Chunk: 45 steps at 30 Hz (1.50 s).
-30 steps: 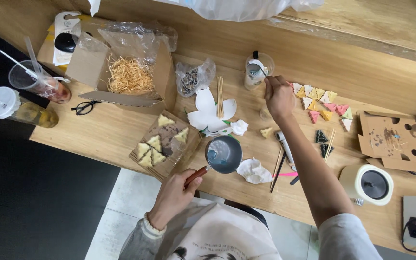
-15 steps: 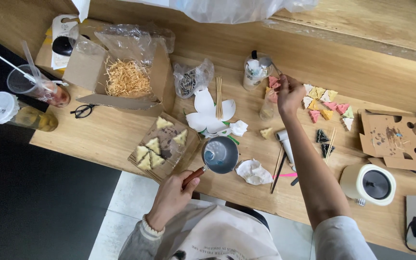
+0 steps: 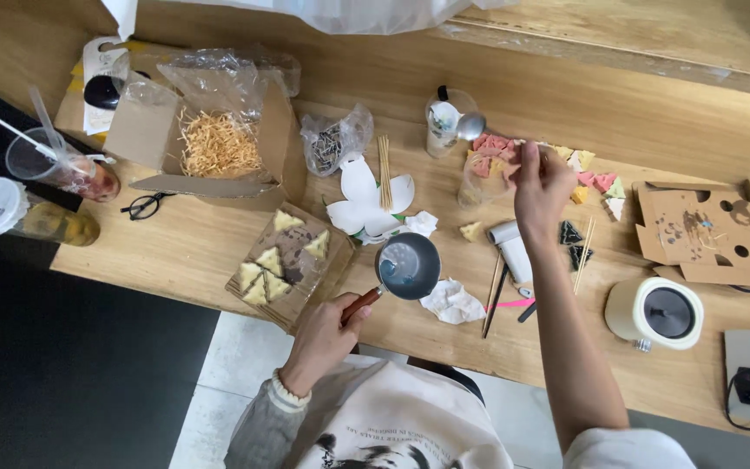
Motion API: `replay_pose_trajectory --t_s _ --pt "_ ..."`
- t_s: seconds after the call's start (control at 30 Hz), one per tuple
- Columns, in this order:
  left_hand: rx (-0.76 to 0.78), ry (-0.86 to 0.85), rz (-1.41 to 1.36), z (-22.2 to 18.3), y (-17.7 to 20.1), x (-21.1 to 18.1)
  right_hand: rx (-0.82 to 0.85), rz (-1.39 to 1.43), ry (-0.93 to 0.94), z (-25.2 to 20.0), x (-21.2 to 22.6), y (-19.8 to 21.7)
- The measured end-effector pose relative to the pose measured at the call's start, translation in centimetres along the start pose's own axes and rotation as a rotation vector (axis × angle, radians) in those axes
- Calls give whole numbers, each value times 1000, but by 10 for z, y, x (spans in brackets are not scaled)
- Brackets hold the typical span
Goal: The person is assembling and decorating small craft items, including wax-like triangles and wooden sticks, using adhesive and various tools.
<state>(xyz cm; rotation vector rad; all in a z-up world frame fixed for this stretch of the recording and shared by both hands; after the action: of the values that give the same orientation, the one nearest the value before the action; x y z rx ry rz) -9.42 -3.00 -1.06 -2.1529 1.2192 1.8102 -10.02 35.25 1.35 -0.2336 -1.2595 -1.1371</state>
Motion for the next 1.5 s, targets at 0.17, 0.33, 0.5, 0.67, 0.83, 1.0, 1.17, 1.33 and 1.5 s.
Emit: replay_pose_trajectory --t_s 0.17,0.33,0.5,0.67,0.83,1.0,1.17,1.33,1.5 --pt "17 -109 -10 7 -12 -19 54 374 -204 -93 6 65" --pt "77 -205 38 8 -42 -49 -38 377 -245 -169 8 129" --pt "153 -386 29 -6 -78 -87 -99 -197 79 -199 80 162" --pt "215 -430 40 -22 -104 -115 -143 -549 305 -212 84 171" --pt "212 -454 84 -29 -113 -125 -95 -554 338 -218 77 171" --pt "248 -497 48 -28 -120 -130 -68 -531 317 -224 75 175" --pt "308 -546 81 0 -156 -132 -191 -547 235 -234 53 200" --pt "465 -542 121 40 -222 -149 -364 -581 64 -246 11 246" --pt "619 -723 122 57 -283 -177 -465 -668 11 -240 -20 284"
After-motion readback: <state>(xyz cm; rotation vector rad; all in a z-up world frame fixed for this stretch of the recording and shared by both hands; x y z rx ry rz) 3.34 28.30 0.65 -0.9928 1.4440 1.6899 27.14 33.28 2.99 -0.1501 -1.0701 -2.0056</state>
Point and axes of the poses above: each hand's wrist, its own z-axis towards the middle knuckle, its own y-axis out of the back of the hand, x = y × z, the point moved 6 cm from there along z, towards the middle knuckle, and after that the axes turned 11 degrees about -z, right-handed, at the moved point
